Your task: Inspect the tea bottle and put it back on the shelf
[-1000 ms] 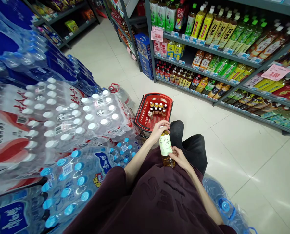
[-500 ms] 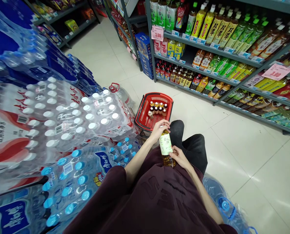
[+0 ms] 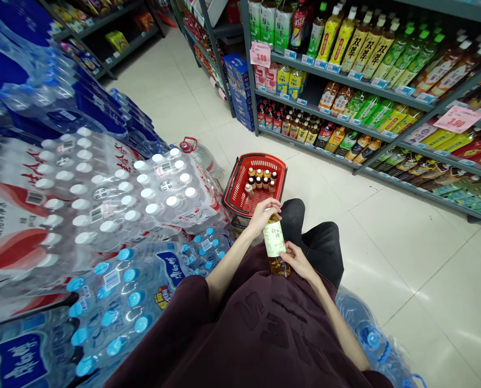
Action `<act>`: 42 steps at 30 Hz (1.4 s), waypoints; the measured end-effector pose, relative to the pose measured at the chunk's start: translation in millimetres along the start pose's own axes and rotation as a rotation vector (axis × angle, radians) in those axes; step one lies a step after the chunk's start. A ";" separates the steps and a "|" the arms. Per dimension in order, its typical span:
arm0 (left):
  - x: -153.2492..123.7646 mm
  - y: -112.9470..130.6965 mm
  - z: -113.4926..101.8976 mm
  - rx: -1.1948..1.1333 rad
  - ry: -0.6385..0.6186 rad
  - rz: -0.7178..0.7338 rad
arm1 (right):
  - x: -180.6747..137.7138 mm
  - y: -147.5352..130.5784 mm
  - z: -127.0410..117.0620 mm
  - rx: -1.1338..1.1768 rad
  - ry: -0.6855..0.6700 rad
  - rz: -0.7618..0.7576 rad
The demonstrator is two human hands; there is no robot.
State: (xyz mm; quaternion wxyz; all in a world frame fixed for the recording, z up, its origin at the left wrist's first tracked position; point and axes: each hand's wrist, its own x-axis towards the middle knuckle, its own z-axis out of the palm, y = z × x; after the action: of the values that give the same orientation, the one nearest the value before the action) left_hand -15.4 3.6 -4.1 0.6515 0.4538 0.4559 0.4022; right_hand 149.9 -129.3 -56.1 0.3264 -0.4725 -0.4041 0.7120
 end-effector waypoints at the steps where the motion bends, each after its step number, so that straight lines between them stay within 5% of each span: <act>1: 0.1 -0.3 0.0 -0.002 0.001 0.001 | 0.0 0.3 0.0 -0.002 0.000 0.000; 20: 1.4 -5.3 -0.4 0.187 0.047 -0.039 | -2.9 7.0 1.0 -0.155 -0.030 -0.037; 24: 3.1 -6.1 -6.9 0.278 -0.050 -0.026 | -3.4 5.5 1.7 -0.201 -0.012 -0.010; 31: 6.5 -2.2 -27.8 0.056 -0.266 -0.066 | -0.8 13.3 -6.7 -0.316 -0.024 -0.051; 34: 5.2 4.7 -35.3 0.179 -0.289 -0.031 | -0.6 13.1 -5.9 -0.332 -0.028 -0.055; 42: 0.7 16.7 -30.8 0.831 -0.115 0.131 | 6.0 20.5 -5.0 -0.326 0.067 -0.022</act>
State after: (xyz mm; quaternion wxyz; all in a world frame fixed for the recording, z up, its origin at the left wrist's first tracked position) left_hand -46.5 15.6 6.4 0.4108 0.7274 0.5124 0.1989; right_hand 150.8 -132.3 -77.8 0.2665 -0.5383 -0.5081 0.6173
